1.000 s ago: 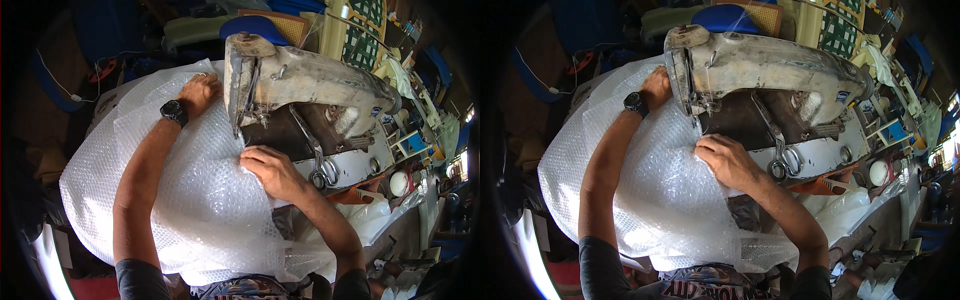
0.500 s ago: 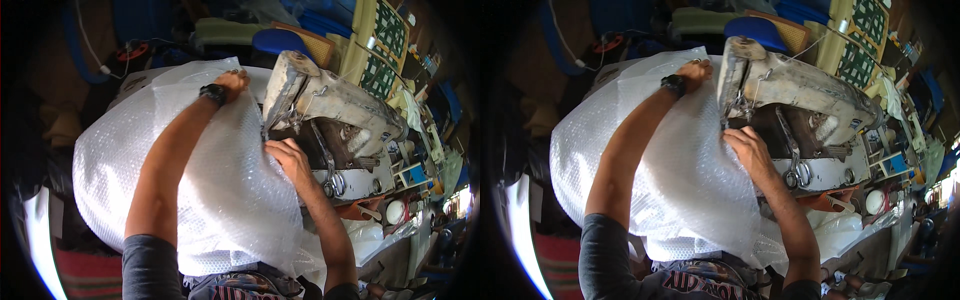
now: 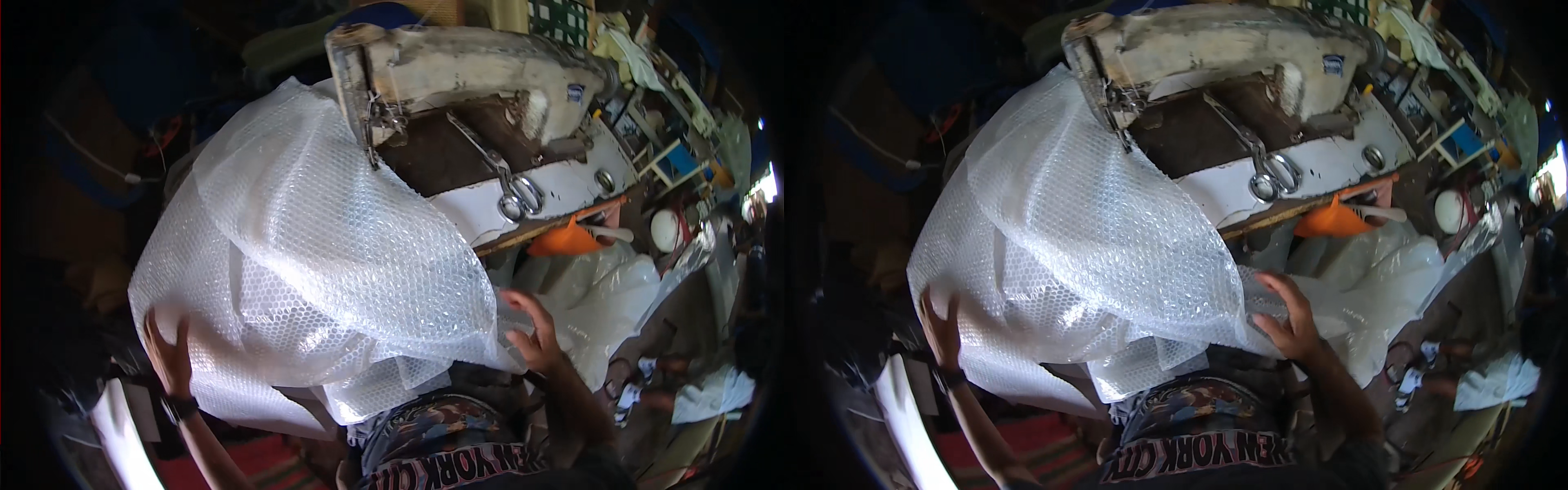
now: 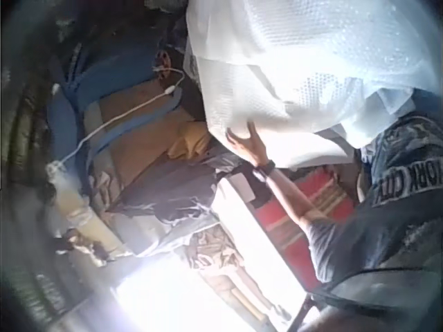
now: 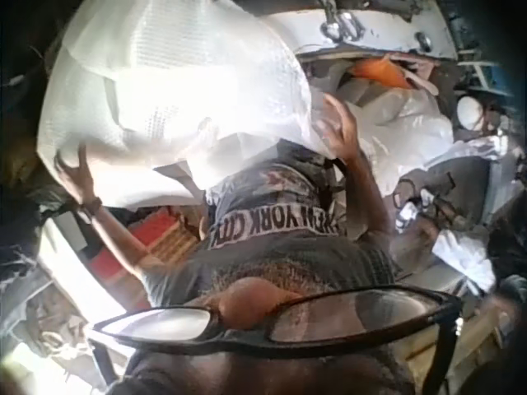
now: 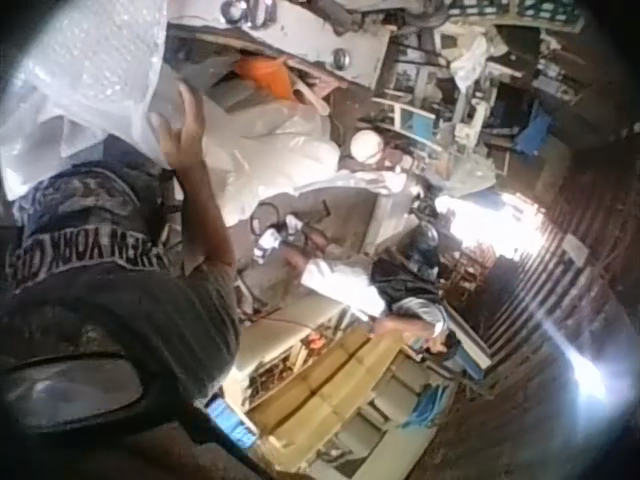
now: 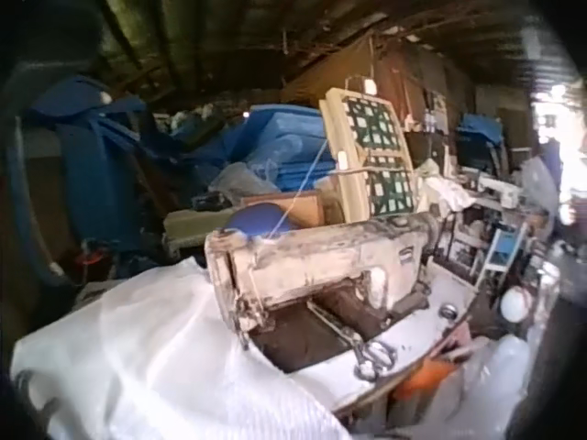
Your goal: Sewing pieces of bubble wrap together using an industrial sewing machine.
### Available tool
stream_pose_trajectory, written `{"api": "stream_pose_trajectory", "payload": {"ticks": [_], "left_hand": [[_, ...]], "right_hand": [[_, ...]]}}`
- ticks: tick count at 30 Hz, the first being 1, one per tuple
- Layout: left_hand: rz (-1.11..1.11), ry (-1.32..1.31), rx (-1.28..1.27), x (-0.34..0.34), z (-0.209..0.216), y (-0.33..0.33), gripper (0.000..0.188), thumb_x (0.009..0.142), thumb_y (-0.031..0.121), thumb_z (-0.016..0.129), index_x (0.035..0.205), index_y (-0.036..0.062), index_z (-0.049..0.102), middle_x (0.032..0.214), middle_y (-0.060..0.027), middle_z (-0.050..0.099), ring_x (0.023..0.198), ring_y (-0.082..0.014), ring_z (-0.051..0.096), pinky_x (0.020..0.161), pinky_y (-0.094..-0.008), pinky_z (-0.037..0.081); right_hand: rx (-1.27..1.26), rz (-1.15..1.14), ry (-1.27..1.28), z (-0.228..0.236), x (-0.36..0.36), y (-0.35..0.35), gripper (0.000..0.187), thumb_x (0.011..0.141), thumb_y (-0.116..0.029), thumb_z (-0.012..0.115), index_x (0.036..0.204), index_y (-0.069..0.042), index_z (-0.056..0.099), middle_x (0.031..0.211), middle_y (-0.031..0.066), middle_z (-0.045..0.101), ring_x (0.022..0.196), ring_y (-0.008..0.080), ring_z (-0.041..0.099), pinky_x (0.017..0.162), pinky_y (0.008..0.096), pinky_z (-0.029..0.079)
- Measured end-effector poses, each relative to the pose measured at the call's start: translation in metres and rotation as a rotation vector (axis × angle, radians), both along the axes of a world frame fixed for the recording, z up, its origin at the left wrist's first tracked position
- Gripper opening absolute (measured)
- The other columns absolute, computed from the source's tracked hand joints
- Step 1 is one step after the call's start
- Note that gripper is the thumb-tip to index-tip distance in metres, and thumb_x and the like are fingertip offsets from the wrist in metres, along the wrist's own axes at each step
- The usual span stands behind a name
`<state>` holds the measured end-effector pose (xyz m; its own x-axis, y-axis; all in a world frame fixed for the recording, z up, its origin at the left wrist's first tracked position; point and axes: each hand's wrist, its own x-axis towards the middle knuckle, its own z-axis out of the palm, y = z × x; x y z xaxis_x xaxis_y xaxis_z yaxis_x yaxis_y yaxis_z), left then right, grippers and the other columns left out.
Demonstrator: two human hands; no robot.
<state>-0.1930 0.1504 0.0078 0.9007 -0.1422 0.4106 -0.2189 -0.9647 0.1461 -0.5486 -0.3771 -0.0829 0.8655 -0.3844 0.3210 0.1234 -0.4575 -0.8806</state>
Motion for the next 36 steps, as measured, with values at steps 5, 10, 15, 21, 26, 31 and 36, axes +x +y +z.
{"api": "stream_pose_trajectory", "payload": {"ticks": [5, 10, 15, 21, 26, 31, 36], "left_hand": [[-0.131, -0.01, 0.038, -0.02, -0.003, -0.006, 0.039, 0.093, 0.031, 0.076, 0.113, -0.0011, 0.07, 0.112, -0.016, 0.068, 0.107, -0.0374, 0.064, 0.094, -0.0444, 0.05], [-0.245, -0.103, 0.194, 0.015, 0.014, -0.009, 0.022, 0.1, 0.024, 0.066, 0.101, 0.0018, 0.067, 0.1, -0.0171, 0.066, 0.093, -0.0374, 0.066, 0.079, -0.0465, 0.051], [-0.25, -0.465, 0.221, 0.088, 0.051, -0.018, 0.025, 0.105, 0.027, 0.057, 0.105, 0.0035, 0.065, 0.102, -0.02, 0.063, 0.099, -0.0438, 0.062, 0.084, -0.0543, 0.049], [-0.116, -0.416, 0.446, 0.196, 0.018, -0.024, 0.024, 0.104, 0.025, 0.054, 0.107, 0.0051, 0.066, 0.112, -0.0174, 0.065, 0.098, -0.0401, 0.067, 0.08, -0.0516, 0.055], [-0.039, 0.038, 0.341, 0.215, -0.021, -0.034, 0.026, 0.1, 0.018, 0.058, 0.117, 0.0009, 0.067, 0.122, -0.0219, 0.067, 0.11, -0.0421, 0.066, 0.09, -0.0511, 0.055], [-0.313, -0.326, -0.014, 0.197, 0.0, -0.045, 0.032, 0.099, 0.012, 0.059, 0.127, -0.0011, 0.067, 0.119, -0.0227, 0.071, 0.111, -0.0412, 0.067, 0.094, -0.0469, 0.054], [-0.495, 0.363, -0.587, 0.097, 0.001, -0.158, 0.061, 0.107, 0.047, 0.054, 0.144, -0.0009, 0.053, 0.115, -0.0182, 0.073, 0.107, -0.0263, 0.067, 0.096, -0.0414, 0.051]], "right_hand": [[-0.108, 0.284, 0.265, 0.007, -0.009, 0.038, 0.044, 0.092, -0.033, 0.079, 0.12, -0.001, 0.067, 0.106, 0.0212, 0.072, 0.099, 0.0322, 0.074, 0.086, 0.0384, 0.056], [0.287, 0.693, 0.388, 0.024, 0.021, 0.073, 0.038, 0.106, -0.037, 0.061, 0.101, 0.001, 0.065, 0.076, 0.0154, 0.063, 0.071, 0.0238, 0.063, 0.07, 0.0401, 0.048], [0.846, 1.02, 0.238, 0.11, 0.073, 0.129, 0.034, 0.105, -0.034, 0.064, 0.102, -0.001, 0.066, 0.086, 0.0042, 0.056, 0.079, 0.0116, 0.051, 0.069, 0.0332, 0.041], [1.039, 1.12, 0.227, 0.044, 0.078, 0.183, 0.033, 0.105, -0.03, 0.065, 0.117, 0.001, 0.066, 0.103, 0.0043, 0.066, 0.091, 0.0117, 0.061, 0.072, 0.0304, 0.051], [0.924, 0.724, 0.829, -0.06, 0.08, 0.172, 0.059, 0.095, -0.029, 0.072, 0.136, 0.008, 0.05, 0.12, 0.0169, 0.069, 0.097, 0.0213, 0.071, 0.082, 0.036, 0.06], [0.634, 0.645, 0.527, -0.025, 0.085, 0.131, 0.073, 0.094, -0.042, 0.077, 0.138, 0.008, 0.046, 0.123, 0.0213, 0.066, 0.109, 0.0241, 0.068, 0.089, 0.035, 0.056], [0.554, 0.222, 0.371, -0.016, 0.11, 0.103, 0.056, 0.095, -0.043, 0.077, 0.119, 0.004, 0.059, 0.105, 0.0161, 0.071, 0.095, 0.0191, 0.07, 0.079, 0.0334, 0.057]]}}
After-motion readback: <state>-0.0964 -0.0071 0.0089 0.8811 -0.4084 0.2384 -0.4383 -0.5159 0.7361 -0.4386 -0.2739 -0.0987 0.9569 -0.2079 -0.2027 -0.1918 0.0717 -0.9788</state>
